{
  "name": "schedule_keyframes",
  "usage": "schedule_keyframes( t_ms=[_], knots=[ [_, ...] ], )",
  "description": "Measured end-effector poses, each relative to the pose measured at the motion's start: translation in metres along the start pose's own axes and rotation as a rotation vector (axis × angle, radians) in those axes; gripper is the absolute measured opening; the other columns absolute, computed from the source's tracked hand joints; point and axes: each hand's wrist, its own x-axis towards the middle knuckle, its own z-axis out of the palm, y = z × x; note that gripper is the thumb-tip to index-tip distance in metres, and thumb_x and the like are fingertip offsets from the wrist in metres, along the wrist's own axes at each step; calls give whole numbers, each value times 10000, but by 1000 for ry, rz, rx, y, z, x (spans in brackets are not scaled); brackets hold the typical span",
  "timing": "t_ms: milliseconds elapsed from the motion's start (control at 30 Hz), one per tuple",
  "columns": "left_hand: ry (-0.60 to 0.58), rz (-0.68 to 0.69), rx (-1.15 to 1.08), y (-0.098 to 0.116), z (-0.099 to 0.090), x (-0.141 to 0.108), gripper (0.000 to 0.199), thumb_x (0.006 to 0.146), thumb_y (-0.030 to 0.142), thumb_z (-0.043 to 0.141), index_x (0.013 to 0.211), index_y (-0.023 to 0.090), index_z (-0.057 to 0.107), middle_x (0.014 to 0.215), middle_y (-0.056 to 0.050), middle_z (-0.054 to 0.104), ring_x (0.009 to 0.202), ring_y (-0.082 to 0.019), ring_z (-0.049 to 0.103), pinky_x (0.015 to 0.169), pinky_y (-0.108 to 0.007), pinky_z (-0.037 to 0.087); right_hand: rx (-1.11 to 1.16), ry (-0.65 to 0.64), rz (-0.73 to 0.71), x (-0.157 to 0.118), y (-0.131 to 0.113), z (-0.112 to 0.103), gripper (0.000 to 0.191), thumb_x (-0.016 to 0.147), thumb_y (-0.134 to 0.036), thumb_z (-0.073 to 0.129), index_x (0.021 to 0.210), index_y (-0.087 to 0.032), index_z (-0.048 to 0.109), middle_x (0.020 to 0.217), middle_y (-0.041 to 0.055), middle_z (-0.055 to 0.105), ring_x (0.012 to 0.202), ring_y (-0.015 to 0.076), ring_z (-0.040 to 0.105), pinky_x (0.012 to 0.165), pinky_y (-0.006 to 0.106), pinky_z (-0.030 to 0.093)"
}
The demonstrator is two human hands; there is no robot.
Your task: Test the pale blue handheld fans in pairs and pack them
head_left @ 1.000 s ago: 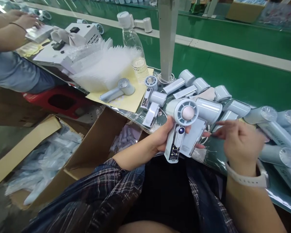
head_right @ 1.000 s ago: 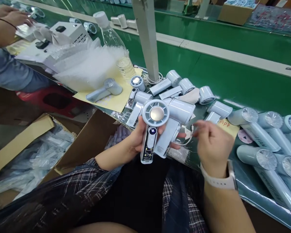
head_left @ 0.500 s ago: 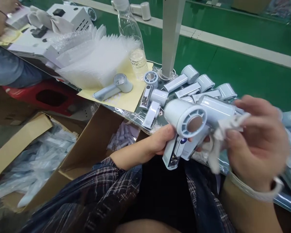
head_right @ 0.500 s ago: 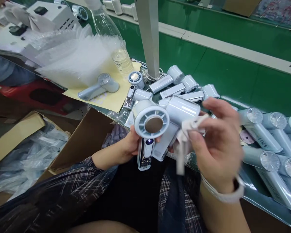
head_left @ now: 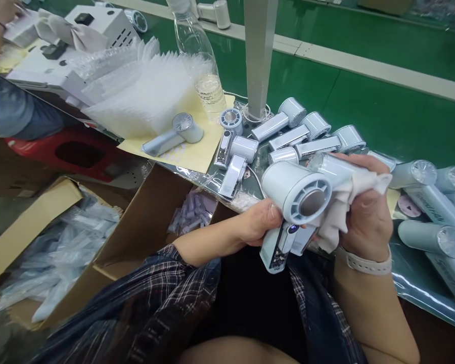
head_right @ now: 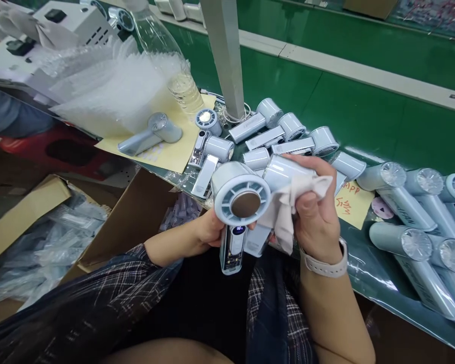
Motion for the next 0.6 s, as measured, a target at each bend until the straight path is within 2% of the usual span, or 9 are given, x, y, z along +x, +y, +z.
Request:
schedule_keyframes(
  t_ms=[100, 200, 333, 400, 500, 533, 600],
  knots=[
    [-11, -10, 7, -2, 0, 3, 783, 583, 881, 858, 850, 156, 729, 763, -66, 728, 706, -211, 723, 684, -321, 617, -6, 42, 18, -2, -1, -3, 346, 997, -585, 653, 1223, -325, 685, 1347, 116, 696, 1335, 398, 641, 1104, 631, 550],
    [30, -27, 31, -4, -2, 3, 784, 550, 895, 859, 787, 159, 725, 744, -70, 724, 695, -214, 721, 672, -324, 611, -21, 129, 13, -2, -2, -1, 309, 1053, -567, 565, 1170, -304, 678, 1244, 104, 722, 1228, 359, 691, 1089, 609, 556],
    [-14, -4, 45, -1, -2, 2, 776, 566, 908, 839, 752, 162, 736, 648, -40, 665, 618, -178, 672, 616, -280, 578, -15, -29, -56, -4, -3, -6, 393, 1013, -616, 635, 1260, -311, 666, 1368, 95, 697, 1343, 348, 645, 1195, 594, 491],
    [-37, 22, 47, 0, -1, 2, 760, 589, 893, 842, 760, 159, 743, 650, -36, 663, 601, -160, 648, 621, -274, 582, -44, -51, -74, -5, -4, -7, 392, 997, -591, 673, 1266, -306, 661, 1392, 97, 691, 1372, 350, 630, 1205, 591, 484],
    [-7, 31, 36, 1, -1, 2, 718, 604, 847, 875, 733, 156, 729, 641, -24, 651, 582, -138, 615, 605, -256, 566, -93, 84, -41, -3, -5, -4, 277, 1077, -524, 548, 1205, -301, 651, 1297, 93, 718, 1252, 328, 689, 1158, 587, 512],
    [16, 18, 26, 1, -1, 1, 718, 573, 836, 898, 721, 156, 721, 626, -17, 638, 577, -135, 606, 592, -249, 551, -91, 106, -41, -2, -5, -3, 270, 1095, -514, 511, 1194, -305, 650, 1276, 88, 720, 1232, 321, 695, 1157, 584, 509],
    [98, -16, -17, 0, -4, 0, 758, 444, 822, 951, 724, 155, 726, 620, -13, 634, 588, -146, 609, 586, -253, 536, -60, 35, -95, 0, -5, -4, 291, 1085, -540, 536, 1212, -309, 659, 1294, 87, 715, 1272, 323, 675, 1184, 583, 483]
  ],
)
